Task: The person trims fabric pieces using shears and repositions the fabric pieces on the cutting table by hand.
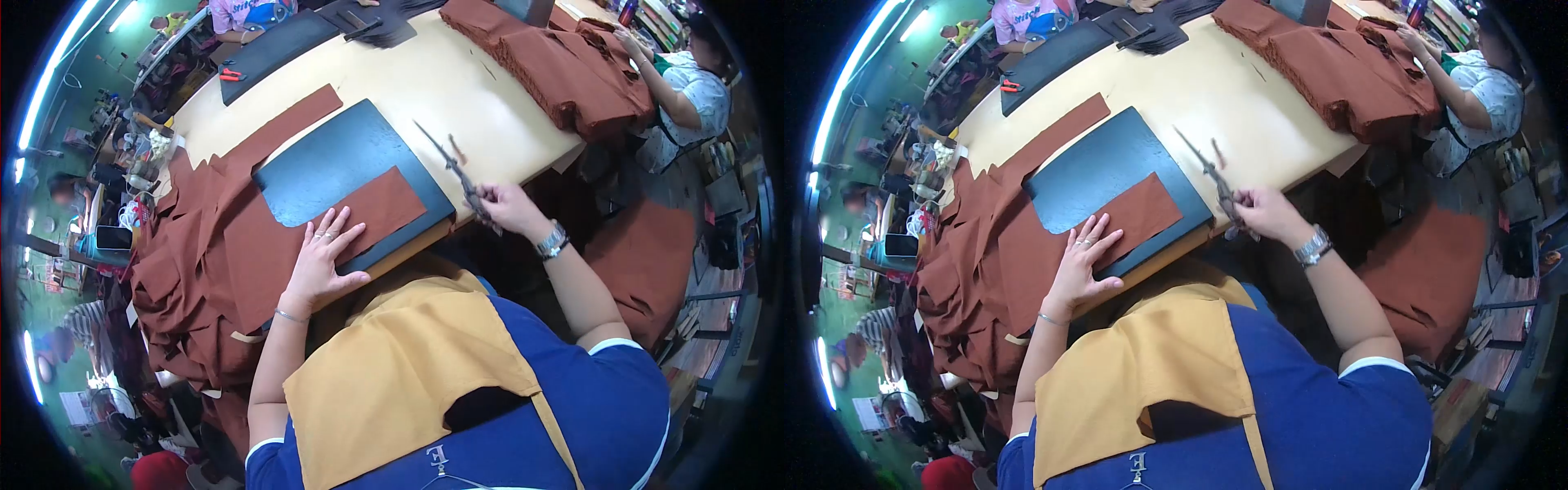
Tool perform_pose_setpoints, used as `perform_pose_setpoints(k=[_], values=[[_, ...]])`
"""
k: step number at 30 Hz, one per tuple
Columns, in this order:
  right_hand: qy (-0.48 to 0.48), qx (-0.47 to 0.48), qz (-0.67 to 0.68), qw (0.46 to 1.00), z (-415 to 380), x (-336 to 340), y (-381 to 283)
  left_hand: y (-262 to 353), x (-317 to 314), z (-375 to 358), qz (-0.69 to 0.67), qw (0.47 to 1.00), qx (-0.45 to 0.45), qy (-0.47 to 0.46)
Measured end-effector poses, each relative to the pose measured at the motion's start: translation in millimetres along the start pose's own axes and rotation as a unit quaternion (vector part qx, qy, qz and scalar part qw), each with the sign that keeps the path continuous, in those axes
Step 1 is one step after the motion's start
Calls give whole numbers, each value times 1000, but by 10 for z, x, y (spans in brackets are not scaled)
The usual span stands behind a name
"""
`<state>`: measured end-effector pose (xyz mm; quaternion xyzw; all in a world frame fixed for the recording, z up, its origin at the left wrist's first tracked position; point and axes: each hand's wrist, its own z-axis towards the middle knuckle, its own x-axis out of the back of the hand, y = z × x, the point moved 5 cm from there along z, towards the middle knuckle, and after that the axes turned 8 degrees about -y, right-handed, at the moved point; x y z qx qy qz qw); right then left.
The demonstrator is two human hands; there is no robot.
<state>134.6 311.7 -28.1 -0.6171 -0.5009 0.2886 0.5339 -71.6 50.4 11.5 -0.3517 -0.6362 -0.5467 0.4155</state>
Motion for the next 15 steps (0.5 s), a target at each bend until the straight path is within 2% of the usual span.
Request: perform_pose_setpoints(k=[1,2,4,6,7,8,10,12,13,15], values=[[23,-26,-178,983,32,99,-283,-34,25,0,-49,999,7,2],[82,116,-287,947,186,208,-375,-86,63,-4,-99,995,13,4],[84,17,-342,936,445,414,-341,-122,283,-49,-179,983,-8,37],[100,27,-458,883,653,618,-328,-171,750,-159,-210,972,-44,99],[106,35,-515,850,728,668,-346,-27,1097,-290,-235,963,-28,132],[110,38,-504,856,742,672,-468,117,1442,-425,-259,951,-14,166],[113,44,-484,866,638,671,-903,345,2004,-766,-226,944,-12,242],[112,139,-237,955,527,617,-1530,619,2424,-1131,-123,941,-46,312],[128,209,-242,939,283,508,-2068,761,2529,-1253,-68,945,-73,313],[100,347,-308,880,-203,158,-2875,1002,2657,-1381,26,946,-123,299]])
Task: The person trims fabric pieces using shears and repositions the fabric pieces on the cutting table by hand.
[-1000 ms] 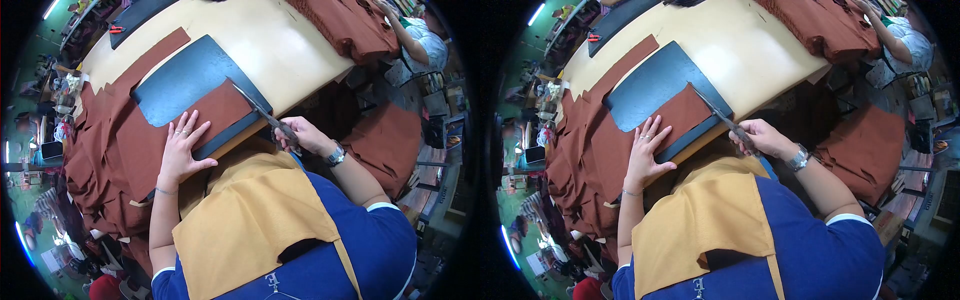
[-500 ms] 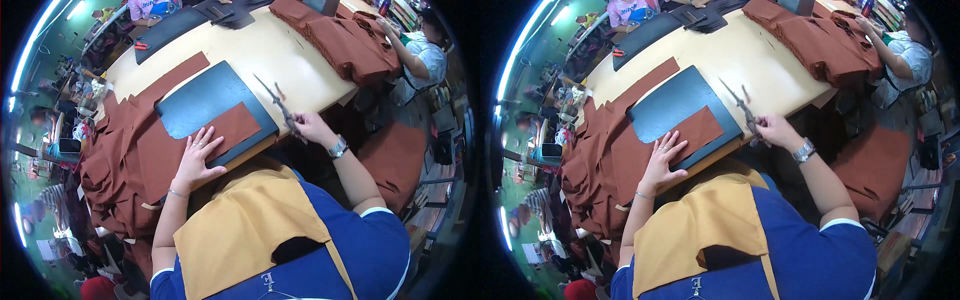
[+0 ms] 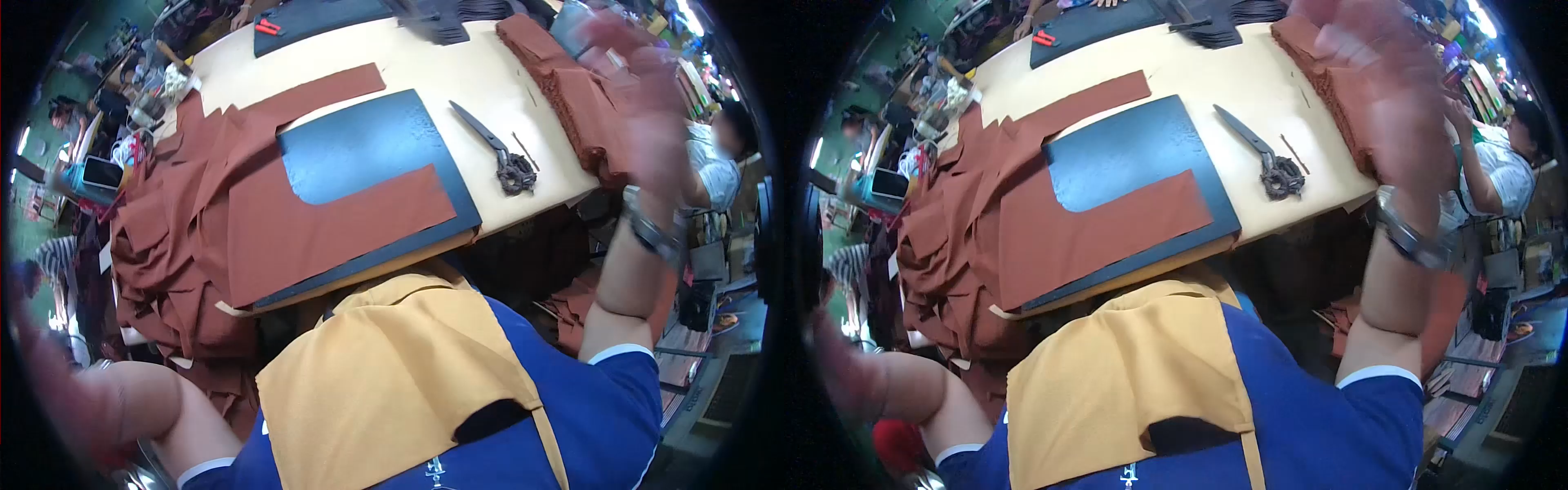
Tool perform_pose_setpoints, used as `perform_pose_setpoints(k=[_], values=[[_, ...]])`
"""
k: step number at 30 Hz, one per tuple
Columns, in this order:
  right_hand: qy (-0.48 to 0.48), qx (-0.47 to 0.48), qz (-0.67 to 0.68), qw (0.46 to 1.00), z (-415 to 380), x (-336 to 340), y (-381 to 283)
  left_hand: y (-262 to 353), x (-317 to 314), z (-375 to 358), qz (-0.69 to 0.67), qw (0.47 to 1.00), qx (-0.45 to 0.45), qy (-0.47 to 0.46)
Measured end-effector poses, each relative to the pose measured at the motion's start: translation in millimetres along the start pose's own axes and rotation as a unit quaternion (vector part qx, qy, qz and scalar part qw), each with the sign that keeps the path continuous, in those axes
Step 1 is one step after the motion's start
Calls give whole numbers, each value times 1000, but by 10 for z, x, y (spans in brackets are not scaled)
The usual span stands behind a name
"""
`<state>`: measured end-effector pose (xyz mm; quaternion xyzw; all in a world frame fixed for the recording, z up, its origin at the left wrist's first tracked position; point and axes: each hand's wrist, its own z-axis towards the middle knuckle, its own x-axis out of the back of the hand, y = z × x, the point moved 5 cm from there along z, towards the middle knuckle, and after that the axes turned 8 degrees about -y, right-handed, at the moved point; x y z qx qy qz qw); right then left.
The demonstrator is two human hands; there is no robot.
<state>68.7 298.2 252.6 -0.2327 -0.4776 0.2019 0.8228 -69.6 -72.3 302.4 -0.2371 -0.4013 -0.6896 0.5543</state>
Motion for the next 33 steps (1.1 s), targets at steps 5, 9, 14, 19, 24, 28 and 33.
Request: perform_pose_setpoints(k=[5,9,14,19,24,28,33], values=[[-192,328,-196,904,-156,-123,-1643,246,-77,123,64,992,-81,-71],[-278,383,-253,844,-290,-410,-1916,277,-137,144,79,988,-99,-90],[-312,388,-273,823,-323,-516,-1940,267,-185,179,80,986,-107,-98],[-314,383,-279,822,-318,-510,-1939,223,-205,212,81,985,-113,-100],[-317,377,-281,824,-275,-475,-1874,194,-247,255,85,985,-118,-97],[-322,390,-292,812,-326,-510,-1813,195,-319,255,95,984,-124,-87],[-332,386,-291,810,-334,-510,-1793,218,-351,276,93,986,-119,-74]])
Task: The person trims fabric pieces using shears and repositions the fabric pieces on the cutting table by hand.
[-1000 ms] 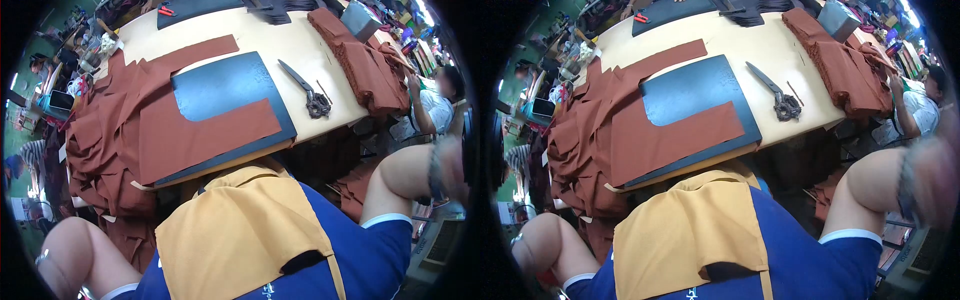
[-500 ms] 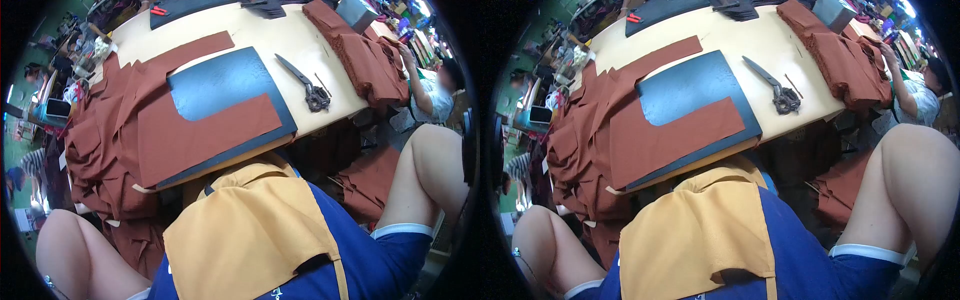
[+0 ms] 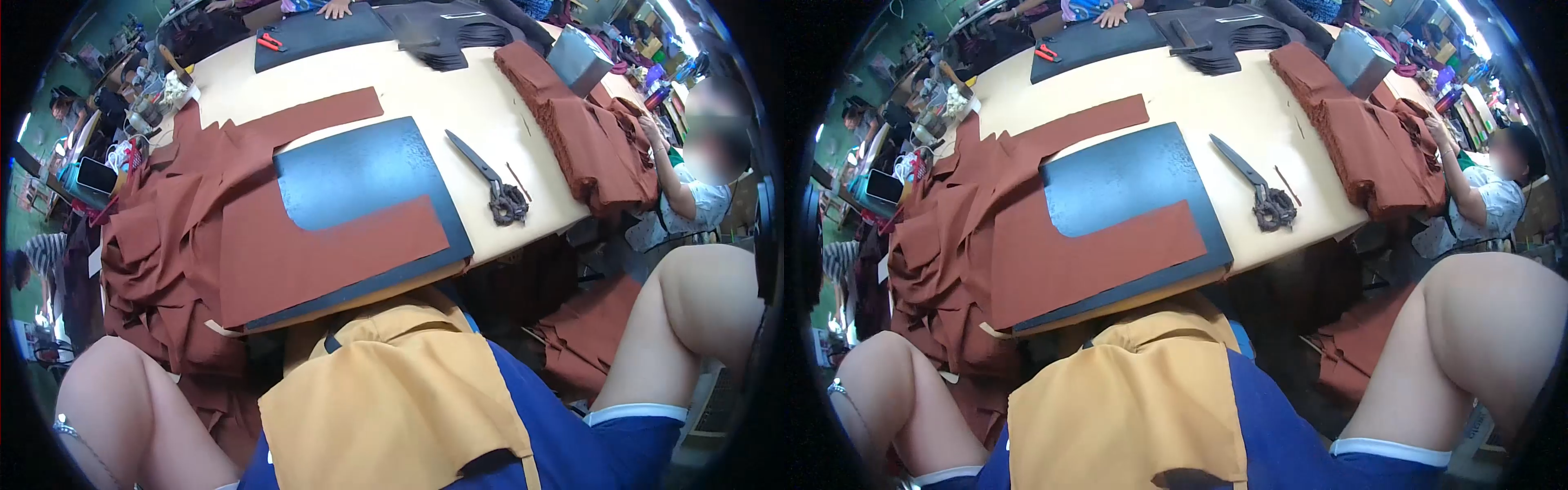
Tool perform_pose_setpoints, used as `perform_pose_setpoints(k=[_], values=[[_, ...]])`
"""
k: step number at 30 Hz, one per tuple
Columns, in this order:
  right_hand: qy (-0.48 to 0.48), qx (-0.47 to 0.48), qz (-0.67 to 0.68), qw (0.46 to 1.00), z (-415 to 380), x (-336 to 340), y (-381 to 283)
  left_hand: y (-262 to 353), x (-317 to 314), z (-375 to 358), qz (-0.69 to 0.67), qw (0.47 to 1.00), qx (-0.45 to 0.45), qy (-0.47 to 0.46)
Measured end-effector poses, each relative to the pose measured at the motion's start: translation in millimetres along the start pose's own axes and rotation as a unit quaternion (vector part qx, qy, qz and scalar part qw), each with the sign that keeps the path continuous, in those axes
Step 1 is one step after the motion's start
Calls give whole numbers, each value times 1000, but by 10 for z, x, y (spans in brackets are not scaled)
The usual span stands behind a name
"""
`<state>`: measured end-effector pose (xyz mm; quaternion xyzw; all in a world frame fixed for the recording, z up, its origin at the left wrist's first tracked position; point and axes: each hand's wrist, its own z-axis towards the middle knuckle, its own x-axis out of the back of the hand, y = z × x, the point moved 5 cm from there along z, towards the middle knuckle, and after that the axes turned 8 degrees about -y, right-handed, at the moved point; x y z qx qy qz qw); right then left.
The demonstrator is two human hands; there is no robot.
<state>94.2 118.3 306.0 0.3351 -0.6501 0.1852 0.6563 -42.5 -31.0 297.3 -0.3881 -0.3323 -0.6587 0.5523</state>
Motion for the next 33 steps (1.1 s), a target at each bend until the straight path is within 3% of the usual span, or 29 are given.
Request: perform_pose_setpoints(k=[8,11,13,16,20,22,24,27,28,30,32,33], values=[[8,16,-4,1000,17,19,-36,-74,56,-120,-14,996,49,74],[13,17,-6,1000,7,12,-22,-303,-223,-334,-47,976,158,142],[18,18,-9,1000,-10,12,-12,-510,-653,-551,-65,943,293,146],[42,14,-5,999,-54,43,54,-755,-1567,-994,-74,858,504,57],[172,-75,33,982,-403,93,413,-832,-2501,-1569,-83,772,620,-112],[281,-196,93,935,-748,-122,755,-896,-2649,-1540,-21,784,591,-189],[376,-334,206,840,-1134,-749,1136,-951,-2644,-1347,1,805,555,-211],[411,-449,453,652,-1661,-2750,1460,-1178,-2767,-1115,-37,891,409,-196],[371,-526,466,607,-1690,-3199,1355,-1271,-2799,-1043,-13,920,332,-208],[256,-575,411,660,-1735,-3690,1175,-1551,-2872,-961,-92,953,200,-209],[216,-581,237,748,-1564,-3477,1014,-1851,-2785,-922,-73,947,185,-252],[210,-591,244,740,-1522,-3410,1003,-2002,-2735,-935,-25,944,194,-265]])
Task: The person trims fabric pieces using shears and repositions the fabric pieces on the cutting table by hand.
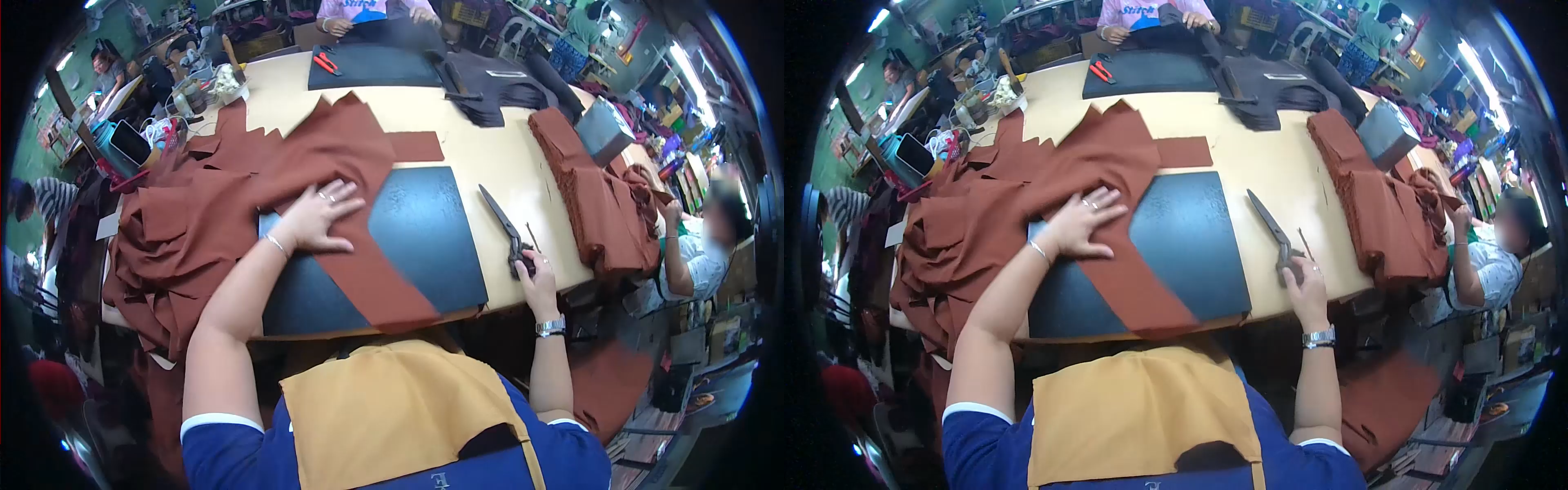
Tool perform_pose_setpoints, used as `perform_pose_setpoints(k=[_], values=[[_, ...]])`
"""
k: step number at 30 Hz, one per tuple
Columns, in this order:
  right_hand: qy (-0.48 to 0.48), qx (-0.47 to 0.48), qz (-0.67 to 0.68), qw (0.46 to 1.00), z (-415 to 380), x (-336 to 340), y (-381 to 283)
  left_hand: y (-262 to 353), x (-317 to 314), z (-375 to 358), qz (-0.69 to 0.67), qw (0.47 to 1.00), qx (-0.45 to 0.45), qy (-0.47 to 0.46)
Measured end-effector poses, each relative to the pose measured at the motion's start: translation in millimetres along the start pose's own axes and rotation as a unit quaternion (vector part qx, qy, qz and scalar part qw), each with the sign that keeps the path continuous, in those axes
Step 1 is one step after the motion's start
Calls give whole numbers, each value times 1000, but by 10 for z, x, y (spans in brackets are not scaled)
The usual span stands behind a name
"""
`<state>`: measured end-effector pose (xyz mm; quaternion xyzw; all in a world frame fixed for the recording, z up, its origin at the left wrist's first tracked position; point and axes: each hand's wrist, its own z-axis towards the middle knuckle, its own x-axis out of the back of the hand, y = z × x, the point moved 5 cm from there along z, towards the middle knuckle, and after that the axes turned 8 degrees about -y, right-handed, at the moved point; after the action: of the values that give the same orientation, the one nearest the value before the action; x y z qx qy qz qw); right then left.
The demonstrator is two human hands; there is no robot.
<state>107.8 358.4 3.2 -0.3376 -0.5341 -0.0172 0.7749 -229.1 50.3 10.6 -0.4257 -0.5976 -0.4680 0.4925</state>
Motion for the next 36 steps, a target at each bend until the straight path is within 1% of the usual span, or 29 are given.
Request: perform_pose_setpoints(k=[1,3,4,7,8,9,11,12,13,14,15,16,18,19,20,21,23,26,27,29,30,33,34,36], values=[[-13,-8,-12,1000,1,1,5,-123,26,-14,46,999,22,-4],[-34,-19,-36,999,30,-3,34,-341,-25,-82,48,995,78,40],[-30,-20,-55,998,58,9,30,-285,35,-181,52,991,100,72],[-94,-35,-93,991,199,-25,136,-58,-33,-424,-13,968,200,149],[-88,-30,-100,991,257,-121,348,111,-31,-501,-24,964,217,152],[-140,-79,-107,981,310,-122,284,275,-65,-569,-37,964,215,156],[-244,-174,-123,946,406,3,-1,638,-114,-651,-69,970,177,151],[-265,-156,-75,948,432,-38,24,808,-124,-648,-72,975,157,139],[-286,-177,83,938,417,-118,58,971,-132,-627,-77,979,135,129],[-298,-197,237,903,384,-191,93,1115,-138,-599,-86,983,113,120],[-300,-215,384,847,323,-226,119,1227,-144,-556,-110,984,84,115],[-268,-207,422,841,240,-200,-63,1301,-154,-510,-116,983,77,119],[-266,-197,449,830,64,-220,-204,1342,-193,-417,-122,982,65,127],[-260,-190,477,818,-32,-246,-273,1316,-226,-371,-122,982,61,130],[-257,-197,518,792,-141,-259,-368,1305,-236,-338,-122,982,56,134],[-253,-199,516,794,-243,-264,-421,1317,-228,-322,-128,981,50,136],[-275,-159,529,787,-386,-312,-451,1372,-184,-301,-142,979,38,142],[-313,-192,489,791,-557,-297,-466,1432,-287,-257,-156,978,17,137],[-324,-199,472,795,-593,-260,-492,1406,-318,-254,-165,975,28,146],[-369,-213,450,785,-665,-144,-507,1354,-329,-243,-181,969,49,164],[-391,-219,439,778,-704,-109,-492,1344,-323,-262,-188,966,56,168],[-453,-213,461,733,-855,-35,-343,1273,-338,-320,-308,929,91,185],[-480,-190,467,718,-867,13,-395,1269,-300,-353,-371,902,92,198],[-507,-188,488,685,-912,-66,-379,1269,-311,-409,-416,887,76,184]])
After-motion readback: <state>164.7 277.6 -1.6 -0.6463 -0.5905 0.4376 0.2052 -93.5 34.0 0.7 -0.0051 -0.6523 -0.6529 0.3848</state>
